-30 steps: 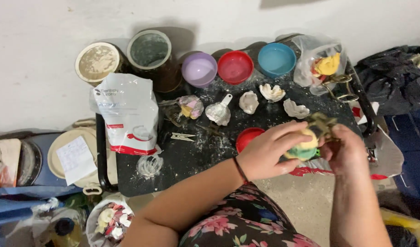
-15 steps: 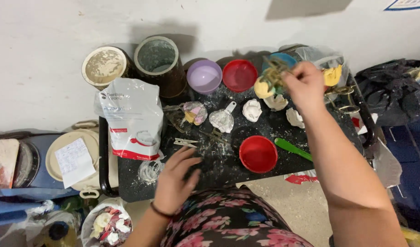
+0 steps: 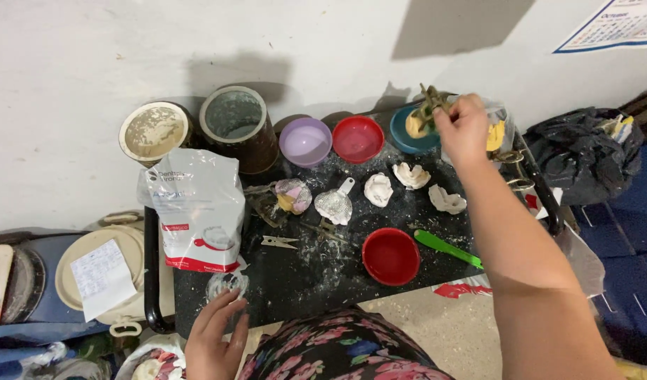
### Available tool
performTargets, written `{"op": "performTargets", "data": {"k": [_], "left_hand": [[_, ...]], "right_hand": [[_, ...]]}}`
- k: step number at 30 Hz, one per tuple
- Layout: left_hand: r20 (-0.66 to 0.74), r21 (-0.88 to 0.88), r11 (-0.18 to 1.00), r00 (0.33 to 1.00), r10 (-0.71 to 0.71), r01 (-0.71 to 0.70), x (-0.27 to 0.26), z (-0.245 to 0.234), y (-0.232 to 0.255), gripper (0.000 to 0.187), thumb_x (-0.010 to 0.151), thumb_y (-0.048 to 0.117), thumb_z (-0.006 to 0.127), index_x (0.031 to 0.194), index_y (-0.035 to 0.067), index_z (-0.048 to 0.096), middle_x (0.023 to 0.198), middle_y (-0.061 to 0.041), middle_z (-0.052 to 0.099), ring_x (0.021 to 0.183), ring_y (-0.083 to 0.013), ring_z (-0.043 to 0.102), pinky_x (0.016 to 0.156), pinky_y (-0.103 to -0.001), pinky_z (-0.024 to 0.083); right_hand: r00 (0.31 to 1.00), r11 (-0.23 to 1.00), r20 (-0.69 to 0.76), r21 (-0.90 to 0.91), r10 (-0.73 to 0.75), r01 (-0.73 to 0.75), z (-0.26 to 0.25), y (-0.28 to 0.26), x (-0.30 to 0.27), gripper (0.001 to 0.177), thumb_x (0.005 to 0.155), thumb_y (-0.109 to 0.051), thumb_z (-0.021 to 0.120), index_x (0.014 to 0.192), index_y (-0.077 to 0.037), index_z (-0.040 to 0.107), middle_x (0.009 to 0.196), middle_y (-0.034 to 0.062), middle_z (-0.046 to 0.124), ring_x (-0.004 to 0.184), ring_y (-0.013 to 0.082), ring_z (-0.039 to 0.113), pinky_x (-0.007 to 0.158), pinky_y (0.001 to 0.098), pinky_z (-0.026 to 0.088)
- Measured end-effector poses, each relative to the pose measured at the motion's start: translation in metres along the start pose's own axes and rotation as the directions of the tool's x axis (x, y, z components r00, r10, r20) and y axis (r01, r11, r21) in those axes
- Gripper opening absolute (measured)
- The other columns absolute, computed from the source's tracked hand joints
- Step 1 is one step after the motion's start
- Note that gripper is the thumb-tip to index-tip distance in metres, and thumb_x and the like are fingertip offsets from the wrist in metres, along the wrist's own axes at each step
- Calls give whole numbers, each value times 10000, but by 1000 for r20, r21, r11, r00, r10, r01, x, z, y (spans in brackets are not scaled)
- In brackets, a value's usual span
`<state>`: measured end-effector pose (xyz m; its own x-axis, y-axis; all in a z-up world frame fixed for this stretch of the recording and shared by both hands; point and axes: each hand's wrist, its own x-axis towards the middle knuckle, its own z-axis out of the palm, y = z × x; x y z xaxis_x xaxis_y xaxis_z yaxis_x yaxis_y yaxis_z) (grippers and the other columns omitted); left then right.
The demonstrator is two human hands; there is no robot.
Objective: The person handles various dental molds and tools on a cluttered table, using a green spatula to mix a white powder with a liquid in a red bowl. They also retrieve a mold from a drawer and pour additional powder from a bag into the bowl.
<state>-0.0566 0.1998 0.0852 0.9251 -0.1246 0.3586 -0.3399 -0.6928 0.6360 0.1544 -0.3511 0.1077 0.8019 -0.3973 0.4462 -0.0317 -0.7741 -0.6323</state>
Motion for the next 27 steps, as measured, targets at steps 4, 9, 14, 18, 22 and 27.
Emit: {"op": "performTargets", "data": {"k": [4,9,14,18,22,27], "left_hand": [[88,-4,996,992,-90,91,0,-9,7,225,881,166,736,1098,159,795,1283,-14,752,1276,-209,679,1065,-413,555],[108,-8,994,989,-104,106,-3,-8,-2,233,875,183,747,1099,168,809,1252,-10,765,1255,-193,695,1046,-405,572],[72,-48,994,993,-97,100,-4,-14,3,203,857,163,760,1053,163,815,1195,-2,792,1215,-177,723,1053,-361,564],[88,-53,991,989,-117,122,-3,-14,6,187,869,189,749,1039,155,820,1188,-4,797,1198,-175,731,1028,-363,573],[117,-46,993,988,-105,111,-4,-6,15,190,898,202,711,1051,161,814,1189,-9,792,1192,-189,730,1016,-384,574],[196,-57,991,975,-104,117,-2,8,38,215,891,206,728,1075,142,820,1216,-36,787,1209,-216,724,1010,-418,604]], "right_hand": [[999,999,11,11,-37,37,18,4,-11,409,1007,-71,778,764,-93,449,938,96,509,812,244,516,700,403,479],[999,996,48,-92,-8,13,33,14,-23,404,1030,-99,755,799,-97,423,923,90,499,790,219,489,635,358,458],[988,984,-15,-88,-156,154,45,30,-31,424,1016,-125,746,761,-76,411,869,115,467,814,283,462,657,426,366],[986,986,-58,-59,-157,154,53,36,-38,366,1014,-148,756,815,-66,460,943,145,471,793,329,506,654,481,396],[982,984,-81,-81,-168,161,48,40,-44,290,955,-205,857,915,-24,635,1008,154,550,927,338,575,805,474,480],[993,994,-37,26,-110,111,-15,46,-78,296,997,-228,807,1178,-4,735,1107,157,531,812,261,611,810,400,541]]}}
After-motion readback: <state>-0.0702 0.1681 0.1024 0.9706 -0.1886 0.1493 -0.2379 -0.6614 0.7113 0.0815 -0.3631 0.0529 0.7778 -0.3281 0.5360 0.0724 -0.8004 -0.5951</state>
